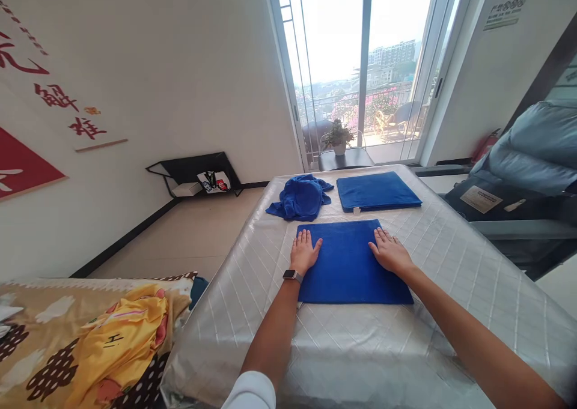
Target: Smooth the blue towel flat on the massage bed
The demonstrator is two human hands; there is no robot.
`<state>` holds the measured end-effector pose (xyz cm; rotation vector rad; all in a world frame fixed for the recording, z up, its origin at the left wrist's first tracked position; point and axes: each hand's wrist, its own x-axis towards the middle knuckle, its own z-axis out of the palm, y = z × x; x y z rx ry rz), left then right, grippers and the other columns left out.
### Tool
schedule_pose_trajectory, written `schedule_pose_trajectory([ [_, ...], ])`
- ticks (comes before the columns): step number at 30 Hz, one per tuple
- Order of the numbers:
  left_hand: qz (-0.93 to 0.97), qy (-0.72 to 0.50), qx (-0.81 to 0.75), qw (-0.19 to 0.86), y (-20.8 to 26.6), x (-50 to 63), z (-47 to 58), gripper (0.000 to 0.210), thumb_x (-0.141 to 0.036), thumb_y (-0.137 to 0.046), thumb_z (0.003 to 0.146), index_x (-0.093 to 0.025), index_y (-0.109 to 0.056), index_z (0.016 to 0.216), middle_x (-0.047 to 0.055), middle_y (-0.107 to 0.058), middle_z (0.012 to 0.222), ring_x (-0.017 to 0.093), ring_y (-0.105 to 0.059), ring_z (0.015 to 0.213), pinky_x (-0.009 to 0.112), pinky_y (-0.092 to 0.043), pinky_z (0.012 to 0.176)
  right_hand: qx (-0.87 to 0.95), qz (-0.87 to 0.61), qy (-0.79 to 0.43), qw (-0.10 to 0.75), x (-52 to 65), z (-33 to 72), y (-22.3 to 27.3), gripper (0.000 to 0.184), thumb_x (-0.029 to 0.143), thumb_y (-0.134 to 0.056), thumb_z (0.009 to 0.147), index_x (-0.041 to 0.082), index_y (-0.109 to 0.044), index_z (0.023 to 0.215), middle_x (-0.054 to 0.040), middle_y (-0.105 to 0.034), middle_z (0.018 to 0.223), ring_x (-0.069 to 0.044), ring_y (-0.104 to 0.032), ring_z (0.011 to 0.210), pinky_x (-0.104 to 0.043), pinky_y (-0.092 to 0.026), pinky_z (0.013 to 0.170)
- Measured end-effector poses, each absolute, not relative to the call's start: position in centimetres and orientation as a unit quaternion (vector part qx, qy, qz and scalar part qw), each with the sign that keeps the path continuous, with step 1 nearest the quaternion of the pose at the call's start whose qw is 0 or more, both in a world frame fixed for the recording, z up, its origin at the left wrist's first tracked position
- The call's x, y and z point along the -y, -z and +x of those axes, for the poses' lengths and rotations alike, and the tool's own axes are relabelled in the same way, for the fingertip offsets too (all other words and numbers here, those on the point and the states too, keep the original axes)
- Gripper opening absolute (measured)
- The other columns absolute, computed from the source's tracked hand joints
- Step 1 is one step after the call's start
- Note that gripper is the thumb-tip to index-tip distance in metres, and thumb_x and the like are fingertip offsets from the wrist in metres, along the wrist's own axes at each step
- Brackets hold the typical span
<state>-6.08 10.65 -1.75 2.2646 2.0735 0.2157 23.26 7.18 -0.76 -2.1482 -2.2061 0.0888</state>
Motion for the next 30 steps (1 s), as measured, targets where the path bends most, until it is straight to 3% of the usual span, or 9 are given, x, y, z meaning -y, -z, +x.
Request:
schedule_pose_trajectory([
  [6, 0.736, -0.075, -0.672, 0.031, 1.8, -10.7, -6.2, 0.084, -0.065, -0.008, 0.098, -0.007, -0.028, 0.155, 0.015, -0.024, 0.163, 0.028, -0.02, 0.151, 0.044, -0.015, 0.123, 0.732, -0.68, -0.031, 0.038, -11.1, 23.3, -0.6, 0.068, 0.045, -0.017, 0.101, 0.006, -0.026, 0.157, -0.0108, -0.022, 0.164, -0.023, -0.016, 0.152, -0.041, -0.015, 0.123],
  [17, 0.738, -0.08, -0.67, 0.01, 2.1, -10.6, -6.1, 0.085, -0.066, -0.007, 0.098, -0.007, -0.03, 0.155, 0.015, -0.028, 0.161, 0.028, -0.022, 0.15, 0.045, -0.019, 0.122, 0.722, -0.687, -0.046, 0.067, -12.9, 24.3, 2.0, 0.07, 0.047, -0.018, 0.1, 0.007, -0.025, 0.157, -0.0108, -0.021, 0.165, -0.02, -0.014, 0.152, -0.038, -0.012, 0.123],
  [23, 0.738, -0.096, -0.667, -0.031, 1.2, -9.9, -5.6, 0.078, -0.061, -0.013, 0.101, -0.006, -0.038, 0.151, 0.019, -0.035, 0.158, 0.03, -0.028, 0.148, 0.045, -0.023, 0.121, 0.719, -0.689, -0.053, 0.076, -12.8, 23.9, 1.7, 0.07, 0.045, -0.018, 0.1, 0.005, -0.024, 0.157, -0.0116, -0.021, 0.165, -0.02, -0.014, 0.152, -0.037, -0.012, 0.123],
  [30, 0.857, -0.155, -0.492, -0.016, -0.2, -10.6, 4.1, 0.068, -0.057, -0.018, 0.104, -0.011, -0.051, 0.142, 0.015, -0.051, 0.147, 0.024, -0.042, 0.14, 0.036, -0.031, 0.118, 0.718, -0.689, -0.046, 0.081, -12.6, 23.9, 1.6, 0.068, 0.043, -0.019, 0.101, 0.006, -0.025, 0.157, -0.0106, -0.022, 0.164, -0.02, -0.016, 0.152, -0.038, -0.013, 0.123],
])
